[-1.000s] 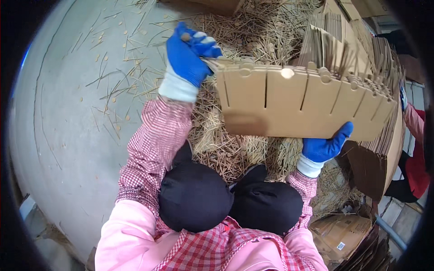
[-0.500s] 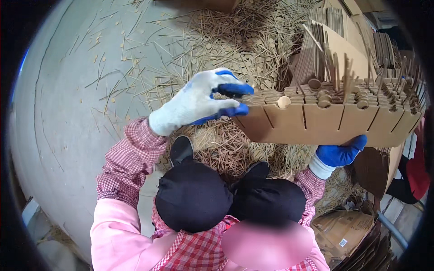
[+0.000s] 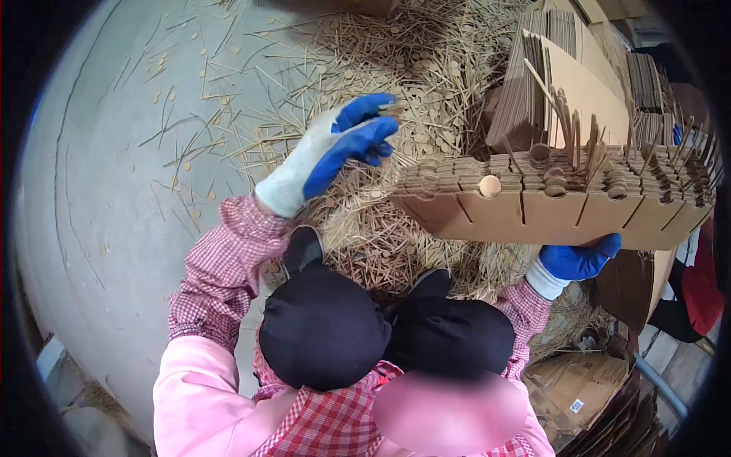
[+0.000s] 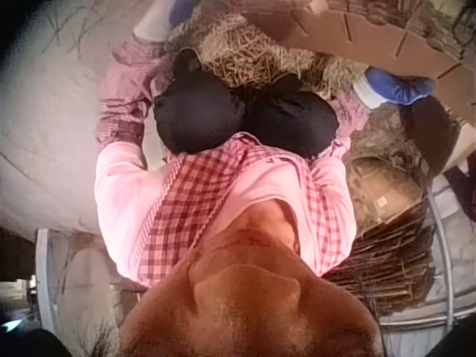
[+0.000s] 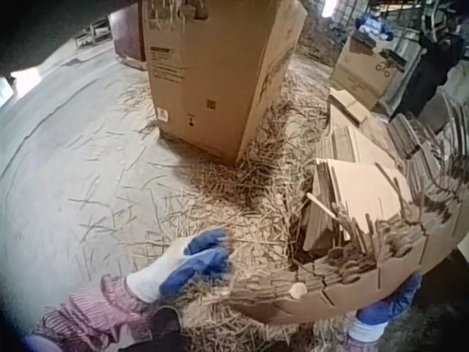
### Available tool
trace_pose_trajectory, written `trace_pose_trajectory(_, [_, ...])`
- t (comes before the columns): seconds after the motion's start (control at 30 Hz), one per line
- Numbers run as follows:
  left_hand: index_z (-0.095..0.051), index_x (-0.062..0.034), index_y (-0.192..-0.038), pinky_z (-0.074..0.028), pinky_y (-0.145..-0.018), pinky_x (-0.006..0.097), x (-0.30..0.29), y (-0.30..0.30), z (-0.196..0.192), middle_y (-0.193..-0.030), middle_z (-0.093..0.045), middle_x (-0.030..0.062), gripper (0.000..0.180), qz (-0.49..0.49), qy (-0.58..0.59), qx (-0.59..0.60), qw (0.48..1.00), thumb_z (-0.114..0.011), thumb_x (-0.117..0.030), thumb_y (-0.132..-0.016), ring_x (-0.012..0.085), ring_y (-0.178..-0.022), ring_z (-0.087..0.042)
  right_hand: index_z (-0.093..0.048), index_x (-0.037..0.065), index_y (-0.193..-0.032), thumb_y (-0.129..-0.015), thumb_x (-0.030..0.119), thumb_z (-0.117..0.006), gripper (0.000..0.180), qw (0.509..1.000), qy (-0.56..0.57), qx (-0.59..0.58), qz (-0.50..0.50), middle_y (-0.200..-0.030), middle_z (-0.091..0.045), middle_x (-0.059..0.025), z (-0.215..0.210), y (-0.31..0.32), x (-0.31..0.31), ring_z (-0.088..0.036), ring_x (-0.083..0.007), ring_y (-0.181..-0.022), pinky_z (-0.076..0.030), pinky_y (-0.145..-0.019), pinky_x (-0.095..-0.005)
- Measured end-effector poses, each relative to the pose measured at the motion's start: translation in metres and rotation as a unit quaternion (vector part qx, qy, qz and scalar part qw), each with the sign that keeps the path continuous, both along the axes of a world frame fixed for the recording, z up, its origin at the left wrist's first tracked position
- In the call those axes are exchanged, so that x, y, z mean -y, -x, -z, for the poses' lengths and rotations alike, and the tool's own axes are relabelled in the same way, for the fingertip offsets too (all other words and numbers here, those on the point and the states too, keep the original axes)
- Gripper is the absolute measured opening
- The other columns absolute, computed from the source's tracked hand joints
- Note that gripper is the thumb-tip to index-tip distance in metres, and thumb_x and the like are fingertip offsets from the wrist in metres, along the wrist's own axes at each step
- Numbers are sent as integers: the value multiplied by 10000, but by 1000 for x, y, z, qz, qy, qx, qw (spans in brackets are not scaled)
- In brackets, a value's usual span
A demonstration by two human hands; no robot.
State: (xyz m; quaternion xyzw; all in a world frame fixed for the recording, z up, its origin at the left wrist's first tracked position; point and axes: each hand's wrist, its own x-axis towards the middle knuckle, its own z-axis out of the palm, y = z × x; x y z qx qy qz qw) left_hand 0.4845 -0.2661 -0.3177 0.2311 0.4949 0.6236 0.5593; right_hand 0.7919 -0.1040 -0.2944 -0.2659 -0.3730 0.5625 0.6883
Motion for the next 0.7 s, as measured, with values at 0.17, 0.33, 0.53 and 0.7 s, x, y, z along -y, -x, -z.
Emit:
trace_pose_trajectory(0.17, [-571, -15, -1173, -446, -871, 273, -10, -8, -7, -1084, -619, 81, 380, 252, -77, -221, 939, -631, -173, -833, 139, -978, -570, -549, 76, -1217, -875, 333, -545, 428, 964, 11, -145, -223, -1224, -568, -90, 3, -16, -6, -545, -245, -1113, -398, -983, -458])
trace_pose_trajectory(0.33, [-657, -10, -1016, -475, -768, 255, -12, -18, 5, -928, -667, 57, 268, 253, -63, -311, 914, -659, -192, -820, 113, -837, -604, -552, 27, -1194, -877, 288, -542, 410, 958, -1, -164, -235, -1203, -575, -121, -2, -6, 4, -557, -266, -1086, -406, -968, -470])
trace_pose_trajectory(0.53, [-661, 5, -979, -479, -699, 235, -5, -33, 13, -826, -663, 40, 260, 207, 7, -98, 973, -599, -221, -866, 90, -759, -590, -551, 30, -1198, -887, 257, -540, 385, 975, -23, 137, 174, -1185, -584, -130, 0, 6, 5, -572, -247, -1060, -423, -957, -451])
trace_pose_trajectory(0.7, [-573, -9, -1151, -465, -785, 253, -2, -31, 23, -1018, -599, 55, 398, 122, -31, -62, 990, -506, -332, -928, 120, -872, -560, -521, 48, -1244, -907, 313, -494, 429, 938, -29, -188, -290, -1241, -555, -109, -2, -13, -8, -547, -251, -1119, -406, -986, -450])
